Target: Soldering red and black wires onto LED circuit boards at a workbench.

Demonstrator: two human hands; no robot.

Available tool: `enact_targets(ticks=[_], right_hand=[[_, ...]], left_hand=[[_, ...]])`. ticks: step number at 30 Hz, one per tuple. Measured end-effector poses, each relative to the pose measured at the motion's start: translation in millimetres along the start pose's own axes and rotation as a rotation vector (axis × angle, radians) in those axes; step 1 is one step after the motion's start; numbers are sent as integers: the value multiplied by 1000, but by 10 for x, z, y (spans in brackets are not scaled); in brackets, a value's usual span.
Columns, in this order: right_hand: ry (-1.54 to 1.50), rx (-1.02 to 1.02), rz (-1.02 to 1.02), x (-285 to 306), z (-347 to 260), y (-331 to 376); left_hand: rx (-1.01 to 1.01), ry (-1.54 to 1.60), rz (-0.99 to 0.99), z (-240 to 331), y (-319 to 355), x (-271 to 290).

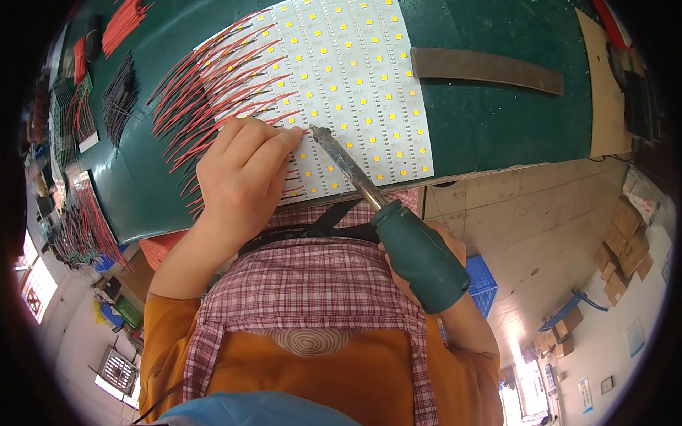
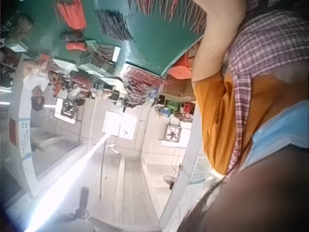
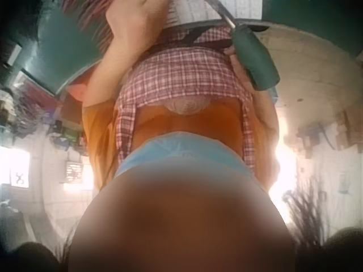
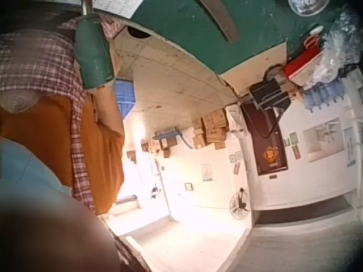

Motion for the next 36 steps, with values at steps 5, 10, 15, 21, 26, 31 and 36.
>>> enact_targets(ticks=[5, 10, 15, 21, 26, 31, 36], right_hand=[[53, -41, 28, -13, 58, 19], [34, 72, -138, -14, 108, 48], [-384, 60, 30, 10, 38, 53], [-344, 0, 155, -45, 17, 82], [-383, 112, 39, 30, -7, 115], [-184, 4, -50, 47, 54, 48], [-18, 72, -119, 26, 71, 83]], left_hand=[[-45, -25, 39, 17, -18, 10], [-54, -44, 41, 29, -12, 3], [-39, -52, 11, 24, -14, 0], [-51, -78, 18, 58, -13, 6], [-61, -3, 78, 52, 5, 69], [-101, 14, 106, 39, 42, 68], [-60, -26, 51, 54, 66, 0]])
Point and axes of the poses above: each hand's wrist, its own y-axis away from the middle knuckle, its own x-axis out of the back of the hand, z = x × y, the point moved 3 cm from there along -y, towards the middle knuckle, and after that the axes turned 1 degree about -y, right-handed, at the moved point
